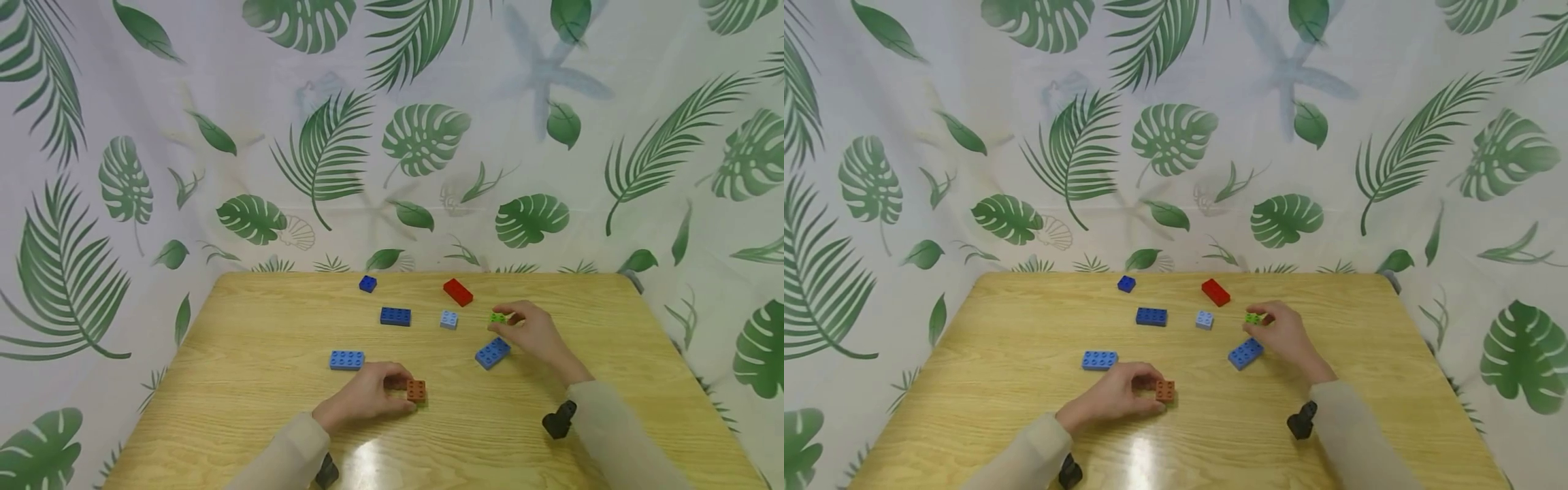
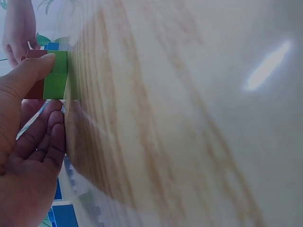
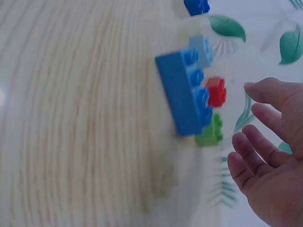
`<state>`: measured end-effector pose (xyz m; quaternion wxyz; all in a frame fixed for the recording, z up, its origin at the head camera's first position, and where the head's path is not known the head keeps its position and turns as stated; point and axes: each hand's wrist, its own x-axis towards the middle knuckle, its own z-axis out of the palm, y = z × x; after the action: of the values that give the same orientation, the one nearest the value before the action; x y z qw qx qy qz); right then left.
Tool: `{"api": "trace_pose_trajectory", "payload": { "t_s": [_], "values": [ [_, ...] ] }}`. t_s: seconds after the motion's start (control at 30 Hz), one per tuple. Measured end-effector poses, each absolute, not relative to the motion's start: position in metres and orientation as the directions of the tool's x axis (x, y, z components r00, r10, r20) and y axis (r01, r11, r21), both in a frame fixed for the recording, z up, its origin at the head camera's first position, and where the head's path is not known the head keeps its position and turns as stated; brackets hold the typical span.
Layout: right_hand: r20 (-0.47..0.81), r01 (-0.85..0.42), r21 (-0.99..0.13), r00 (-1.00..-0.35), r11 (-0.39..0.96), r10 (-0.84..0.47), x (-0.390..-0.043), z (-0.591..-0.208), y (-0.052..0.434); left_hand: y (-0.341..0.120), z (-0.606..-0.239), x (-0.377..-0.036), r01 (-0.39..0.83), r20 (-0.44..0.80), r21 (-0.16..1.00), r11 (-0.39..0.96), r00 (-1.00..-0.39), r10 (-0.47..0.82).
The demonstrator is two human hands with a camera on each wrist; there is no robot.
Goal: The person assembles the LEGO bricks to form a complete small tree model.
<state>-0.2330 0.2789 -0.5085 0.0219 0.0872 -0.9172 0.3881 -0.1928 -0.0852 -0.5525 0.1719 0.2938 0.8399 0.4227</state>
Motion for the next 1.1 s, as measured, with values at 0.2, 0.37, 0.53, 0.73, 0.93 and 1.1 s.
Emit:
{"api": "trace_pose_trajectory", "payload": {
  "t_s": [0.2,0.37,0.53,0.73,0.93,1.1],
  "values": [
    [0.068,-0.148,-0.706,-0.987,0.692,-0.143,-0.241,-0.52,0.291,-0.085,-0.552,-0.193,0.34,-0.052,0.811,0.477,-0.769,0.637],
    [0.051,-0.145,-0.709,-0.987,0.691,-0.154,-0.244,-0.526,0.295,-0.085,-0.551,-0.193,0.342,-0.042,0.817,0.465,-0.768,0.64],
    [0.005,-0.101,-0.713,-0.99,0.694,-0.139,-0.246,-0.533,0.296,-0.086,-0.551,-0.193,0.338,-0.039,0.825,0.452,-0.765,0.643],
    [0.0,-0.089,-0.713,-0.992,0.696,-0.127,-0.247,-0.537,0.294,-0.086,-0.552,-0.192,0.337,-0.037,0.827,0.451,-0.767,0.64],
    [0.002,-0.087,-0.702,-0.993,0.707,-0.121,-0.247,-0.541,0.293,-0.086,-0.552,-0.191,0.346,-0.039,0.813,0.467,-0.769,0.638],
    [0.033,-0.125,-0.683,-0.99,0.72,-0.14,-0.248,-0.542,0.293,-0.086,-0.553,-0.192,0.354,-0.033,0.808,0.47,-0.77,0.637]
  ]
}}
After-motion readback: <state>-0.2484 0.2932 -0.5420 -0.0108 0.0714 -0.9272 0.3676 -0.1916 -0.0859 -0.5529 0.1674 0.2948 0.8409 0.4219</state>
